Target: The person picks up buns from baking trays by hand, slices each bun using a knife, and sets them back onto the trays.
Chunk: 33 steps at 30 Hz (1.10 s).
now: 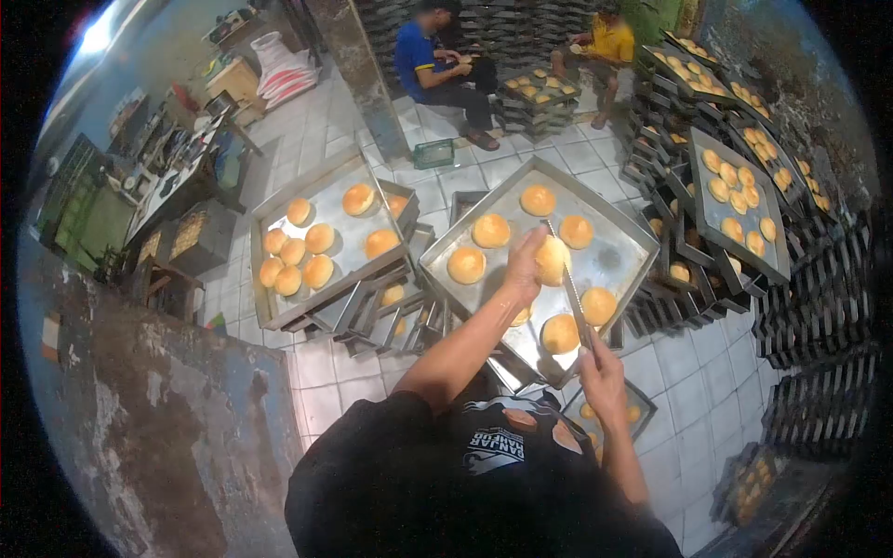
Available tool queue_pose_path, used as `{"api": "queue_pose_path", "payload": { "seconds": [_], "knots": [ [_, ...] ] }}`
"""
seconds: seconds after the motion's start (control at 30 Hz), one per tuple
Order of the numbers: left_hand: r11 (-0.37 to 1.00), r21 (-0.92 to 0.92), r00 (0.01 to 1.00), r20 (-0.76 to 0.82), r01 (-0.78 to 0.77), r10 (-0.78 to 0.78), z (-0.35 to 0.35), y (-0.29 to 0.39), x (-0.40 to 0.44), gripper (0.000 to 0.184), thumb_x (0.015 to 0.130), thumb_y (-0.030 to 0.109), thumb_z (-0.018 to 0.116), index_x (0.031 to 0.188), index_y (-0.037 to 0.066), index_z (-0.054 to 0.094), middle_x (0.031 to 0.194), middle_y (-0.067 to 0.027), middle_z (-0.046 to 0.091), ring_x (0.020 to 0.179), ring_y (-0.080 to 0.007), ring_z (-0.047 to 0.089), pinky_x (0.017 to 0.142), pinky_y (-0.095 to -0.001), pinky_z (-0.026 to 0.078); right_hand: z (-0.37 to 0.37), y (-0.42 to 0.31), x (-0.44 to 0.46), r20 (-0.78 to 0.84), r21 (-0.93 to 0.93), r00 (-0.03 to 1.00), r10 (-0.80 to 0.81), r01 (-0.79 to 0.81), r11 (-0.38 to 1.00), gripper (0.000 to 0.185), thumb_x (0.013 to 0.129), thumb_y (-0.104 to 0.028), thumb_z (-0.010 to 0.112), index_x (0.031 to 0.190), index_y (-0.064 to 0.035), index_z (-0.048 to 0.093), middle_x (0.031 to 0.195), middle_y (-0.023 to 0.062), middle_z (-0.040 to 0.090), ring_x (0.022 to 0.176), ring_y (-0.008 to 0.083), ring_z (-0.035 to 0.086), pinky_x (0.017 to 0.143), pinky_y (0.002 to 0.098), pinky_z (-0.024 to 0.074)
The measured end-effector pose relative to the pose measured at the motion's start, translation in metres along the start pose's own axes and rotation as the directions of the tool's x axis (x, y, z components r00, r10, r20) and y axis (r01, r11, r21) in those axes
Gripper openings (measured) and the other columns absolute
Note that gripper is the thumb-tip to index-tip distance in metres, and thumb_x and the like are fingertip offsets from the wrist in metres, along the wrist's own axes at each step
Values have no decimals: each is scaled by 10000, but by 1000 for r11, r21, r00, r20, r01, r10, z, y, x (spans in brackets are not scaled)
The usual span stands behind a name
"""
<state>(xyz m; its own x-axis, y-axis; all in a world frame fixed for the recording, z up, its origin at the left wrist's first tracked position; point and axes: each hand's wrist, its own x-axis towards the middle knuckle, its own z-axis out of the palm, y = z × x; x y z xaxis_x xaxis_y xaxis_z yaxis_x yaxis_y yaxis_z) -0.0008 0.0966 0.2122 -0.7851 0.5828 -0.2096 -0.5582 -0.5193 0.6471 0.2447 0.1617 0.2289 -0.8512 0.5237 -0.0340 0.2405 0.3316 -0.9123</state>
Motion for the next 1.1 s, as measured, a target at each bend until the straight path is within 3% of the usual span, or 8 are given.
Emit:
{"api": "queue_pose_path", "payload": {
  "seconds": [0.03,0.1,0.2,0.37,0.47,0.53,0.6,1.1],
  "knots": [
    [1000,-3,1000,-5,-2,2,-1,-7,-4,283,944,367,736,1035,118,637,905,-40,667,807,-170,686,726,-352,585,1,1,0,19,10,1000,0,0,1000,513,1002,-179,572,1481,-5,515,764,13,583,701,92,532,643,271,462],
    [999,43,998,47,27,-30,-3,-30,-9,238,970,344,709,1020,121,641,899,-21,668,801,-153,679,743,-330,575,5,-17,22,26,11,1000,15,-16,1000,490,1016,-217,551,1433,40,534,1286,242,675,1164,311,666,1002,367,491],
    [1000,7,998,60,-5,5,-6,-31,-2,214,983,327,698,997,119,650,881,-2,667,787,-137,667,747,-307,561,5,-29,45,91,69,990,109,-116,991,487,1012,-217,558,1423,43,543,1308,225,667,1209,280,640,1033,350,470],
    [994,-12,993,25,-113,113,-19,14,15,258,967,340,717,968,87,667,879,-8,663,802,-138,659,747,-313,560,3,-16,12,105,64,993,-50,44,997,474,1007,-199,560,1428,19,555,1302,184,673,1215,225,615,1032,353,465],
    [998,8,997,-26,-70,70,-15,2,5,266,965,351,718,1022,95,667,914,-15,655,801,-145,655,737,-320,557,10,-27,12,148,89,972,184,-199,976,459,1009,-184,551,1423,12,566,1170,143,712,1034,223,665,919,362,514],
    [1000,19,1000,-4,-10,10,-19,-27,6,268,977,379,696,1050,125,652,941,-13,649,808,-149,657,745,-346,563,24,-20,37,36,-79,996,-76,79,994,447,1005,-169,562,1415,7,574,1054,113,720,898,191,657,820,346,528],
    [999,11,999,16,49,-49,-18,-28,3,271,983,396,683,1043,134,646,937,-14,652,826,-152,663,760,-363,566,30,-16,50,57,72,991,119,-123,990,444,1011,-213,598,1396,9,583,947,99,712,824,156,632,771,321,523],
    [938,-83,935,-82,338,-344,4,-66,22,574,972,684,527,1132,145,645,1040,-34,711,952,-220,682,889,-443,544,31,14,39,-53,182,984,168,-156,971,374,1028,-252,570,1316,-21,633,776,46,620,725,119,573,684,293,476]
  ]
}}
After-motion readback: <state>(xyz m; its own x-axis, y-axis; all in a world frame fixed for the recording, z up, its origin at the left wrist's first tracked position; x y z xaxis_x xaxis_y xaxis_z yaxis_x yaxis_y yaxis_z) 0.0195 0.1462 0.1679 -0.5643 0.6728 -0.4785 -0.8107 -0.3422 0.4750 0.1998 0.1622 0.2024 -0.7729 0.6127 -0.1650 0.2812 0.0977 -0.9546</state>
